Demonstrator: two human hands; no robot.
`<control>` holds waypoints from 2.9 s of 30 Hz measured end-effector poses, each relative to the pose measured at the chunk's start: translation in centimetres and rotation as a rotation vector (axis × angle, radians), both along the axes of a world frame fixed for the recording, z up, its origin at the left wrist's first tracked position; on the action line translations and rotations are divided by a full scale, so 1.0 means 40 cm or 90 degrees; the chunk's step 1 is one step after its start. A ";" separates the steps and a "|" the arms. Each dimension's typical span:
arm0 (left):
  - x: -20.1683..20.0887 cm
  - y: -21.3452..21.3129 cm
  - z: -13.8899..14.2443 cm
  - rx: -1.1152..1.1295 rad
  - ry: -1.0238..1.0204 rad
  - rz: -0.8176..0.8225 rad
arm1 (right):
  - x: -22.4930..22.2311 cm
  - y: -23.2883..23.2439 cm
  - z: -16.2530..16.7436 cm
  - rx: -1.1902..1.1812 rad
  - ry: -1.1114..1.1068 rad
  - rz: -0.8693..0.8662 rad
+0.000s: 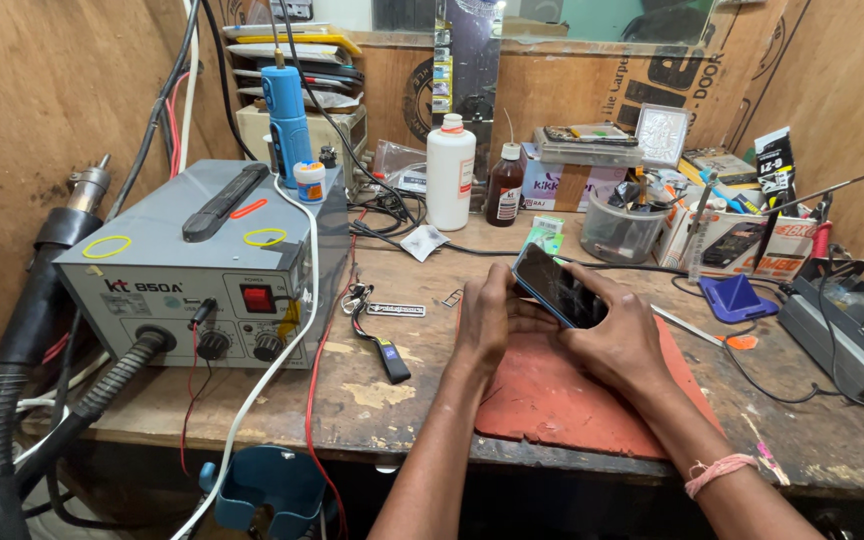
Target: The person disassembles a smartphone by prying open the back cover and then uses a screwdriver to remove screws from the internal components. The back cover is set aside, and the internal circuit board is exposed.
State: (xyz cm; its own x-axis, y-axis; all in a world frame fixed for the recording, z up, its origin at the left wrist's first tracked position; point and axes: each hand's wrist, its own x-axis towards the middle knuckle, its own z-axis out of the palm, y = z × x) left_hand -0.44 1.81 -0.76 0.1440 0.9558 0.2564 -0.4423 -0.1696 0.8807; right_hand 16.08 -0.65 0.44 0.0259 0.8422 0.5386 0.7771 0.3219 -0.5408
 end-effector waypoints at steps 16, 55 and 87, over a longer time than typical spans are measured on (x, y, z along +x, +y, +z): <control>-0.009 -0.030 0.018 0.019 0.011 0.003 | 0.008 0.005 0.002 0.002 0.036 0.035; -0.001 0.022 -0.028 0.063 -0.006 -0.004 | 0.011 0.013 -0.006 0.012 0.048 0.026; 0.003 0.027 -0.027 0.008 -0.044 0.165 | -0.026 -0.019 0.014 0.016 -0.098 -0.056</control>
